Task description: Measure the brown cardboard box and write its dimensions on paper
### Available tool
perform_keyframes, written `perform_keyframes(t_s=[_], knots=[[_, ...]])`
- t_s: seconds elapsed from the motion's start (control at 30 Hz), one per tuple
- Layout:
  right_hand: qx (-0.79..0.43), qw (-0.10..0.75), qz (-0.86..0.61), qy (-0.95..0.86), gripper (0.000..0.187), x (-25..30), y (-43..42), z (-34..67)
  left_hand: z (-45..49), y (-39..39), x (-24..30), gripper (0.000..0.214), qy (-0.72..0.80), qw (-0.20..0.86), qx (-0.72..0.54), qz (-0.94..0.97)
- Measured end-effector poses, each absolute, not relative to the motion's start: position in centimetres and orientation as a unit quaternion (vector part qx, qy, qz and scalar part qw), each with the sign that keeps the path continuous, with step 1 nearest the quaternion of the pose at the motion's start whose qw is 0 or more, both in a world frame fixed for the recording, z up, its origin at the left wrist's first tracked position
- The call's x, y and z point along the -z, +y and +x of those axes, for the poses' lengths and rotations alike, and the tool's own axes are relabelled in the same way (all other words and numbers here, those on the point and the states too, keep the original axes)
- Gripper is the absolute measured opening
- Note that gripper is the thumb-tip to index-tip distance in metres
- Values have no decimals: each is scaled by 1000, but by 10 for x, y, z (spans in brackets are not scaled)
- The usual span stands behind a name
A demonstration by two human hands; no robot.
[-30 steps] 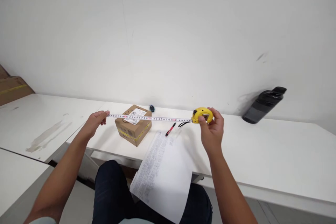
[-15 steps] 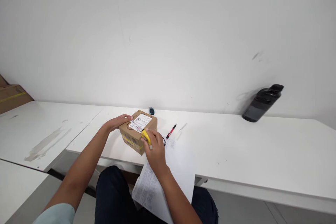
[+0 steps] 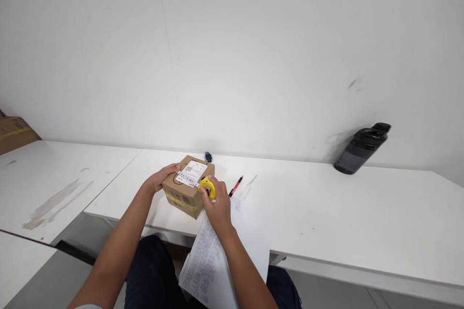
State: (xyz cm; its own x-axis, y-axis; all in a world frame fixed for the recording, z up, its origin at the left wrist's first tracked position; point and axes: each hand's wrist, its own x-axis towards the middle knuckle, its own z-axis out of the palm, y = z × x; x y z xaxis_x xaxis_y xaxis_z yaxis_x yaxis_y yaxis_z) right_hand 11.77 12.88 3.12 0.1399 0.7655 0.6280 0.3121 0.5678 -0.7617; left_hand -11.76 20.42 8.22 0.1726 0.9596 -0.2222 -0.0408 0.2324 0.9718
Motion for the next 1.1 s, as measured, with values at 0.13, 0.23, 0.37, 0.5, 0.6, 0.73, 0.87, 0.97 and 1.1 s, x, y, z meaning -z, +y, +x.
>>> perform_keyframes(t_s=[0.13,0.23,0.37,0.5,0.6,0.73,0.87,0.97,1.1], knots=[[-208,606,-443,-627,40,-33,127,117,-117,204,-84,55,500,603,-411,467],[-225,576,-475,-626,47,-40,124,120,-120,204,-86,56,524,573,-414,476],[-236,467,-540,-659,59,-61,117,130,-121,202,-91,58,594,504,-373,504],[-230,404,-554,-690,64,-74,110,139,-112,201,-94,56,667,368,-387,519],[-239,412,-556,-681,62,-69,104,138,-104,197,-93,54,679,318,-424,509],[-283,428,-572,-640,63,-48,96,134,-99,191,-93,53,680,339,-428,490],[-305,442,-569,-623,61,-28,89,136,-101,189,-94,52,679,343,-429,487],[-302,437,-571,-626,61,-20,85,137,-104,188,-93,54,675,347,-430,490],[-273,386,-586,-657,57,-9,80,131,-108,186,-91,58,667,350,-433,495]])
